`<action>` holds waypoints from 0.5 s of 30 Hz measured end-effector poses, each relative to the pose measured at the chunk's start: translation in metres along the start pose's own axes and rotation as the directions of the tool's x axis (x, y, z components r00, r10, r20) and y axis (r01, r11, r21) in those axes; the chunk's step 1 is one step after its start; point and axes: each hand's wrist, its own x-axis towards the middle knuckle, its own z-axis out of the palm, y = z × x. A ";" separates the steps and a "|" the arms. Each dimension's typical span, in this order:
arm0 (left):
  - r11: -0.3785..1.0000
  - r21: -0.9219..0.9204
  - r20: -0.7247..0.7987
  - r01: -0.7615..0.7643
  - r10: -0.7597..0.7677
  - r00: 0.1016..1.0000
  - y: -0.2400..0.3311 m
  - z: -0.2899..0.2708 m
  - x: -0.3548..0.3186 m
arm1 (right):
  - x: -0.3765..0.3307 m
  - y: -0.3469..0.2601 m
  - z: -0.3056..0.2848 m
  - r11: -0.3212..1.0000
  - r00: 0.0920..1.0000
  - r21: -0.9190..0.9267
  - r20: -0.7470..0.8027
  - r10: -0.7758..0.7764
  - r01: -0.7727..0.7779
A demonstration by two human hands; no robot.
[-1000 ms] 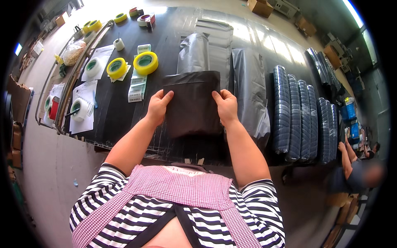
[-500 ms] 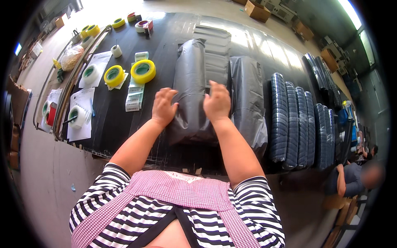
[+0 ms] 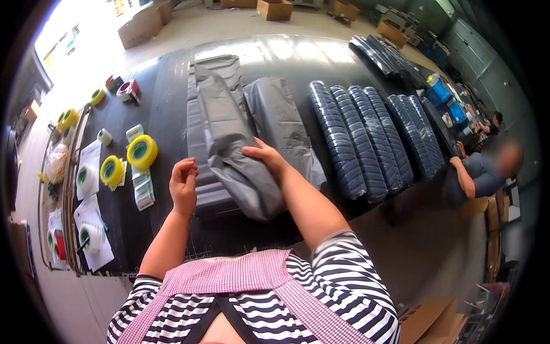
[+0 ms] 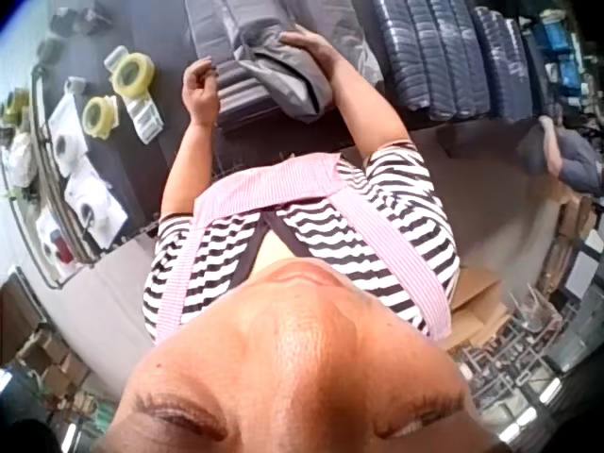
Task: The person retrieves long black cylinders from a cardboard box and wraps each one in a grey plastic sheet, smoothing the plastic by hand and placing the wrapped cylinders into rows on a workbench.
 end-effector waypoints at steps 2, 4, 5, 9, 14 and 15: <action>0.932 0.293 0.148 0.214 -0.265 0.953 0.003 -0.004 -0.006 | -0.059 -0.042 -0.012 0.993 0.996 -0.095 -0.028 -0.079 0.076; 0.839 0.544 0.334 0.000 -0.217 0.917 0.012 -0.002 -0.009 | -0.102 -0.093 -0.024 0.974 0.991 -0.200 -0.054 -0.123 0.110; 0.678 0.686 0.524 -0.264 -0.208 0.826 0.017 0.010 -0.010 | -0.104 -0.099 -0.073 0.944 0.972 -0.306 -0.151 -0.178 0.125; 0.517 0.811 0.519 -0.274 -0.419 0.745 0.033 0.033 -0.018 | -0.097 -0.124 -0.139 0.354 0.890 -0.934 -0.196 -0.412 -0.042; 0.479 0.832 0.507 -0.281 -0.450 0.735 0.025 0.035 -0.016 | -0.081 -0.096 -0.193 0.827 0.921 -0.553 -0.259 -0.292 0.107; 0.483 0.829 0.510 -0.283 -0.442 0.738 0.023 0.034 -0.014 | -0.079 -0.097 -0.212 0.712 0.852 -0.698 -0.325 -0.410 0.076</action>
